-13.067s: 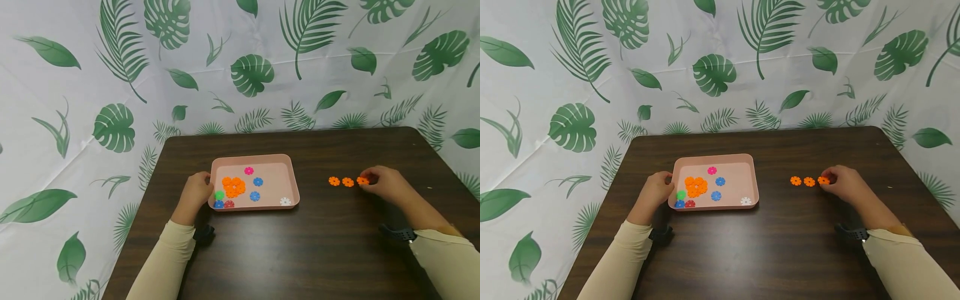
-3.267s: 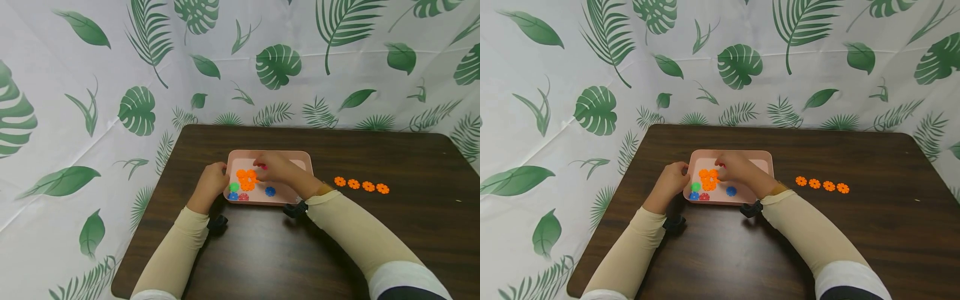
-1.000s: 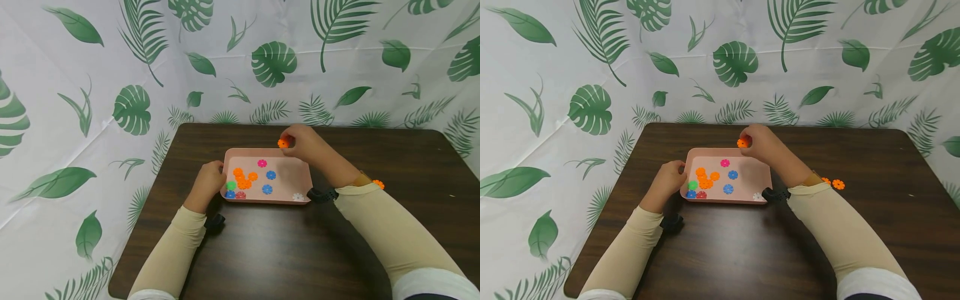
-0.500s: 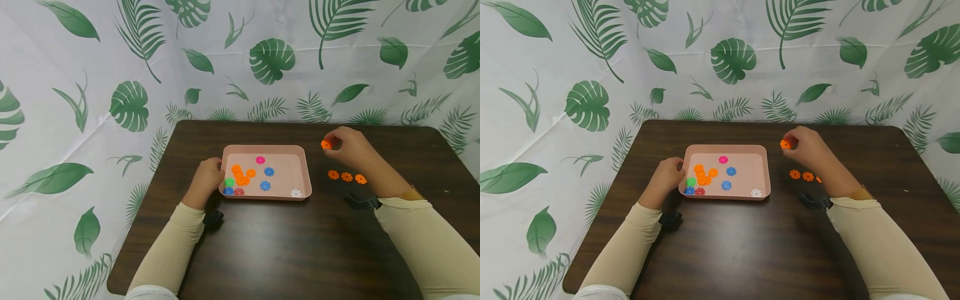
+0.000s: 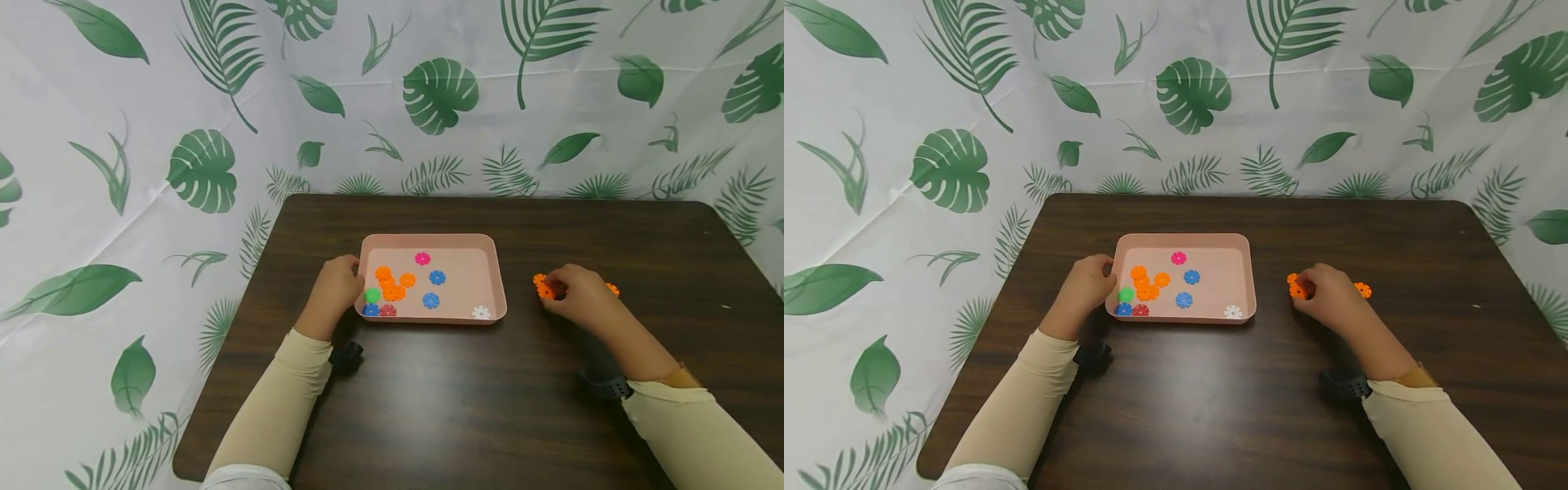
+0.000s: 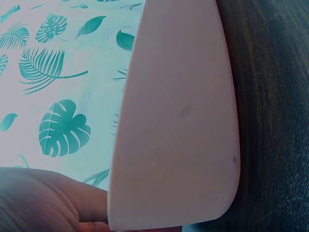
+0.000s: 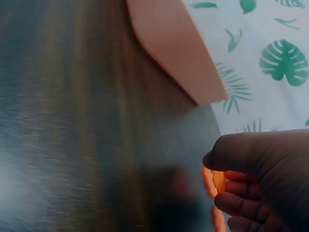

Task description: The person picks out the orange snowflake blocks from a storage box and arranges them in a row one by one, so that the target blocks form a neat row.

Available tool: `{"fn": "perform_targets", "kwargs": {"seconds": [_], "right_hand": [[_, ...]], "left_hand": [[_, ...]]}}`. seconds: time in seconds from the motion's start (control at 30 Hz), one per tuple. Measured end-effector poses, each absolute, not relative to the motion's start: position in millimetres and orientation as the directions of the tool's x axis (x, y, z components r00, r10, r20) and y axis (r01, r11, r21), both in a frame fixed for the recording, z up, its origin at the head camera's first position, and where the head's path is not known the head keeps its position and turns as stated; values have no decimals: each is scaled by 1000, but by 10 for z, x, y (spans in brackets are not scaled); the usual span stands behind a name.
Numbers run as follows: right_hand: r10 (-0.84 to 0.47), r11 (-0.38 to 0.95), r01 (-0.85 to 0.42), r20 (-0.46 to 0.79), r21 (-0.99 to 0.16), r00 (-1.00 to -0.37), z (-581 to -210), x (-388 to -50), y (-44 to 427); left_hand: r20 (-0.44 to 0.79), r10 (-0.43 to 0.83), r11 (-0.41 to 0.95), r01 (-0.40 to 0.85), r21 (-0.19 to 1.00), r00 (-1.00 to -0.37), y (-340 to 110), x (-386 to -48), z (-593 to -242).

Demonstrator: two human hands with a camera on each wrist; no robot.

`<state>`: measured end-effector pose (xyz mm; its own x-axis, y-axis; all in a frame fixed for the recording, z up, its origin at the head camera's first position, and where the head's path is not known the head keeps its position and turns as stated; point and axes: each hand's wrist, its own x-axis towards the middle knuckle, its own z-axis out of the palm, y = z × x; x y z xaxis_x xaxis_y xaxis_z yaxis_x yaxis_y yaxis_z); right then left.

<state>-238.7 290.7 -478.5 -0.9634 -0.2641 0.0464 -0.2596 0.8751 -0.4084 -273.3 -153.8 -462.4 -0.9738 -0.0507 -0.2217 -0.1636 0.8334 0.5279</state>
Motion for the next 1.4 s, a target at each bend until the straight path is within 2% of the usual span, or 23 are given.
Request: {"fn": "perform_targets", "kwargs": {"seconds": [0.33,0.77,1.4], "right_hand": [[-248,889,-231,8,-396,-969,-4888,-2318,2902],[-248,887,-244,41,-392,-968,-4908,-2318,2918],[-288,849,-326,153,-415,-945,-4435,-2534,2735]], "left_hand": [[-229,-55,830,-172,530,-972,-1547,-2730,-4623],[-219,-51,832,-163,531,-974,-1548,-2716,-4620],[-276,-74,818,-217,532,-958,-1551,-2726,-4628]]}}
